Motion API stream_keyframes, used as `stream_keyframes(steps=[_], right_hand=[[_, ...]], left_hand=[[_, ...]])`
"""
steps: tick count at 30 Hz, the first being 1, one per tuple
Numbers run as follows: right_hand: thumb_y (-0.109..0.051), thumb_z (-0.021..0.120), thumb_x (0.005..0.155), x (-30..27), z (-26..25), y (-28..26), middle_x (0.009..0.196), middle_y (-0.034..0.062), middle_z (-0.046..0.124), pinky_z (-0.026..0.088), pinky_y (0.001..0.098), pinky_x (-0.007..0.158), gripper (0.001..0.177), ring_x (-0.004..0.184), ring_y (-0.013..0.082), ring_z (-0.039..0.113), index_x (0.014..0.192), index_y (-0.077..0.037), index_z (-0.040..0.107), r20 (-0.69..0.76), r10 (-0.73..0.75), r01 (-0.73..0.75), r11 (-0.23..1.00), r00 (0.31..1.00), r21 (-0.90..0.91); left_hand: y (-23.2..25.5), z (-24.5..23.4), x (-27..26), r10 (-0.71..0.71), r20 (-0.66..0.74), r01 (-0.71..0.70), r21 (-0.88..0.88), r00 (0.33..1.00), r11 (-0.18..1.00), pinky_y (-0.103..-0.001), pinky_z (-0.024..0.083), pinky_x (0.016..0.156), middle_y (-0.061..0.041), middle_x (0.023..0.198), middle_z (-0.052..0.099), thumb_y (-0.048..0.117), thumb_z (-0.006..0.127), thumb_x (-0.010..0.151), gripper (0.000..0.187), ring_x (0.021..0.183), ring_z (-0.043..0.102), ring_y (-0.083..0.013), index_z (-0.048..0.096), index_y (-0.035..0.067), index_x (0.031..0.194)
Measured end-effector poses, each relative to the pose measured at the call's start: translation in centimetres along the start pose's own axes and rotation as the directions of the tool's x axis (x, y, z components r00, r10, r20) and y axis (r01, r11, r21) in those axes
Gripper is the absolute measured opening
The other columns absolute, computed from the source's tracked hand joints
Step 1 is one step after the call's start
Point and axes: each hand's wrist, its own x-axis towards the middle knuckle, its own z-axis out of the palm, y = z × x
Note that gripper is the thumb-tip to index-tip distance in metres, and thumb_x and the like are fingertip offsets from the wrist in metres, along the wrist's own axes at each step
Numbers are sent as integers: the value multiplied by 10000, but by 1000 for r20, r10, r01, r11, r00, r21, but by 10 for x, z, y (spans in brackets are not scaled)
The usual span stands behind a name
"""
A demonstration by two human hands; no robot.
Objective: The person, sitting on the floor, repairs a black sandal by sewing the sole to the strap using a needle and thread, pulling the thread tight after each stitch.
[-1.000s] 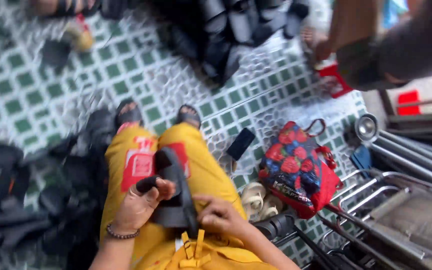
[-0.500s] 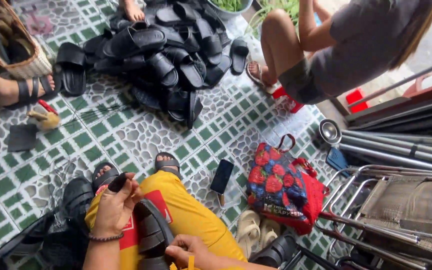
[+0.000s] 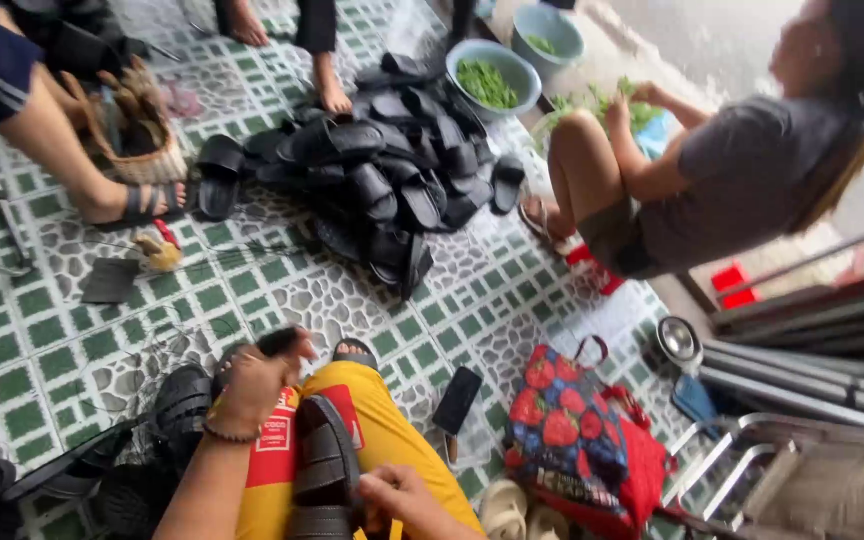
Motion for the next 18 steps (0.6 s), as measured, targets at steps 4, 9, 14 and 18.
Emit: stream_keyframes(steps=[4,9,14,18], right_hand=[[-221,676,855,5,-39,-42,582,126,596,441,246,399,265,426,182,551,797,31,614,-161,-128,166,955,978,247],[-74,574,816,-13,-89,-102,607,83,549,342,237,418,59,464,139,463,802,-18,584,-305,-243,337,888,921,311],[-262,589,986,-35,-84,-117,838,153,690,394,197,443,218,484,118,547,1030,-56,646,-378,-501,486,862,778,-144],[-196,643,936,-34,-41,-86,797,166,705,406,232,432,224,435,132,514,1060,-16,691,-144,-395,296,844,907,-447]], left_hand=[[42,93,-94,-423,296,-177,938,856,299,-369,451,598,-80,659,657,418,605,748,307,620,613,-243,616,127,652],[26,43,-146,-362,388,-189,858,848,478,-347,461,808,-23,935,681,504,598,857,364,886,655,-206,687,155,914],[105,-107,-201,-150,-138,194,411,979,891,-304,533,850,62,974,685,419,592,905,240,978,694,-101,676,202,964],[66,-225,-272,131,-763,523,547,633,654,-450,588,707,-74,913,659,508,578,963,412,912,706,-279,667,107,926]])
